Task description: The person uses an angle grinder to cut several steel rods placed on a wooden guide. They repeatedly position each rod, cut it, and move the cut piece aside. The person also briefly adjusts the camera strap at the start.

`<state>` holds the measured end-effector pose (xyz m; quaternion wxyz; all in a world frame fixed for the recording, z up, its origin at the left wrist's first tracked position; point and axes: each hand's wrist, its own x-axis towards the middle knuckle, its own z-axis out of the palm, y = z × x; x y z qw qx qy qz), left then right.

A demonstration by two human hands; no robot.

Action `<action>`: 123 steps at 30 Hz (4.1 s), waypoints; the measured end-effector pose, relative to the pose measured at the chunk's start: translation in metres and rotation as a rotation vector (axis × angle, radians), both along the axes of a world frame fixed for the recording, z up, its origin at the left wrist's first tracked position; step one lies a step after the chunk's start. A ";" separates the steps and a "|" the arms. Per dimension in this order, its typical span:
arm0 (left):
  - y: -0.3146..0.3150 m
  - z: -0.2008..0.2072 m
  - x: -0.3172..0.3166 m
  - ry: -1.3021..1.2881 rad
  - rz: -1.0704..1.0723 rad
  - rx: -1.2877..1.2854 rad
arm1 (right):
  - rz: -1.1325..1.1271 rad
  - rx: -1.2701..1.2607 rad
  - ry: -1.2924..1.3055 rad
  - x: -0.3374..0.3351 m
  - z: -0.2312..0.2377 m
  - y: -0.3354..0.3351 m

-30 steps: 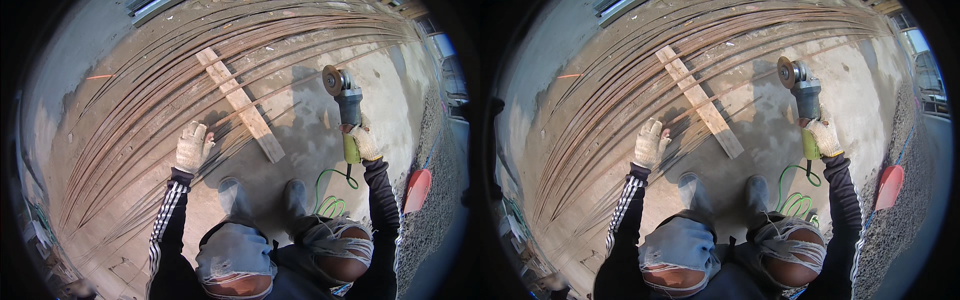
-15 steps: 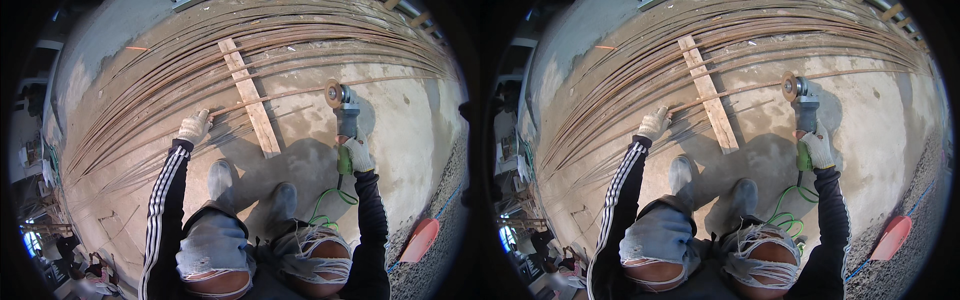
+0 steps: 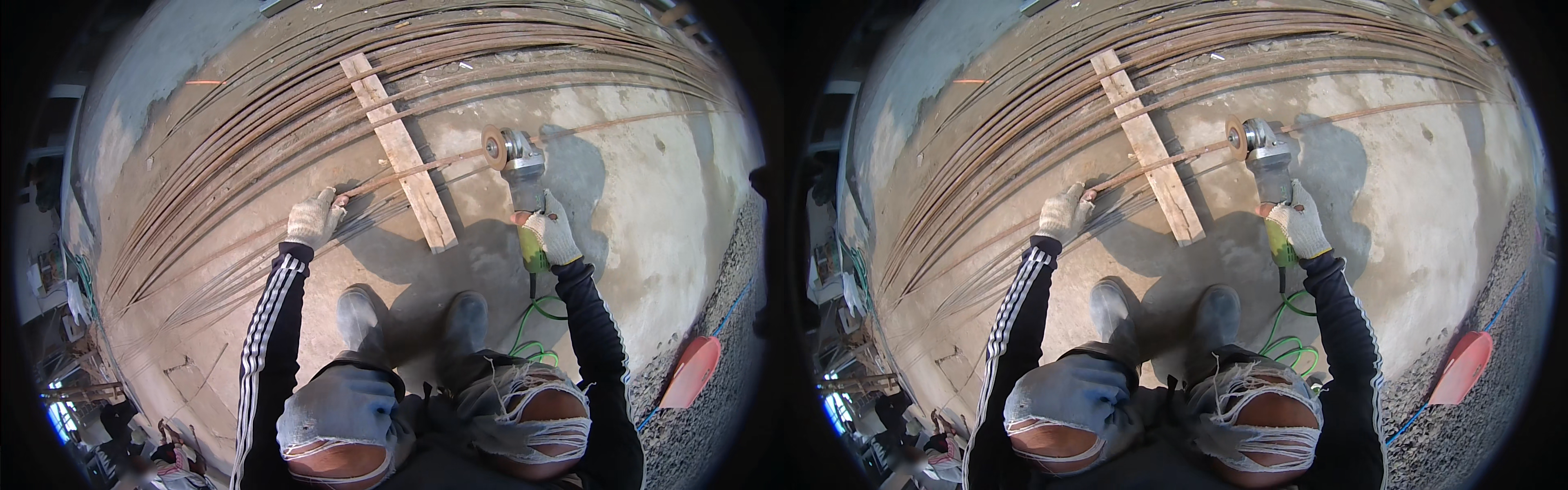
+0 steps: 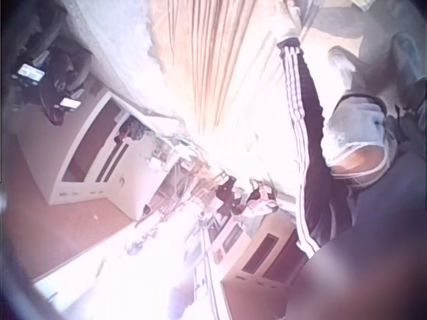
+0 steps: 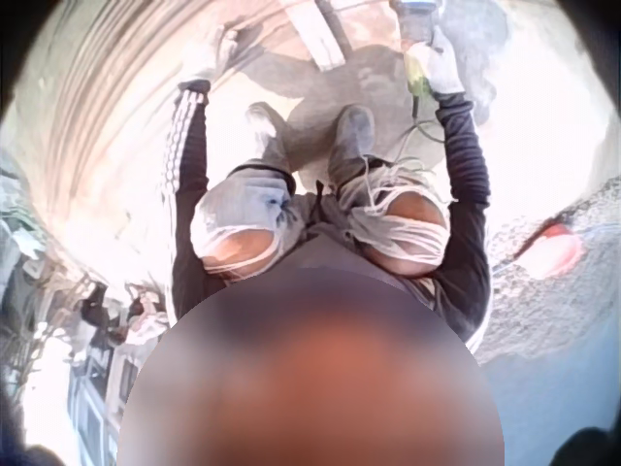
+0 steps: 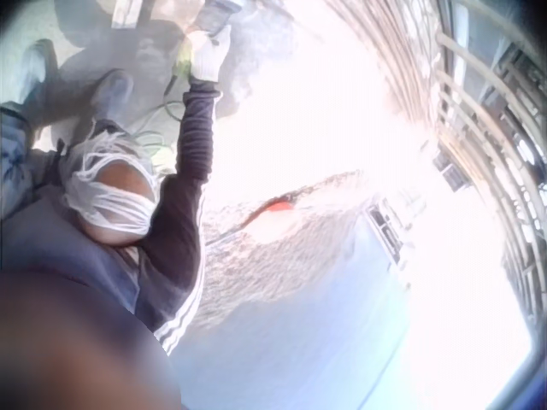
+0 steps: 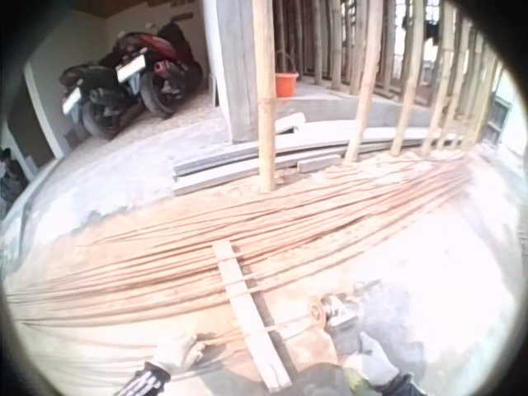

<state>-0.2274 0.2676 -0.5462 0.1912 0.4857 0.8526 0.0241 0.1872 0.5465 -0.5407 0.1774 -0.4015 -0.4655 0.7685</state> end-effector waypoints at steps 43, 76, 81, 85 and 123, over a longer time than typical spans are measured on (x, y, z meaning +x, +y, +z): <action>0.001 -0.001 -0.002 0.020 0.003 -0.051 | 0.165 0.590 -0.431 -0.040 -0.011 -0.012; -0.001 -0.006 -0.002 0.020 0.003 0.009 | 0.298 0.478 -0.577 -0.058 0.024 0.002; -0.002 -0.005 -0.003 0.026 -0.011 0.028 | 0.292 0.524 -0.666 -0.061 0.043 -0.006; 0.000 -0.005 -0.002 0.018 -0.003 0.011 | 0.304 0.541 -0.645 -0.066 0.041 -0.001; -0.005 -0.013 -0.002 0.056 -0.006 0.048 | 0.181 0.437 -0.480 -0.054 0.022 -0.017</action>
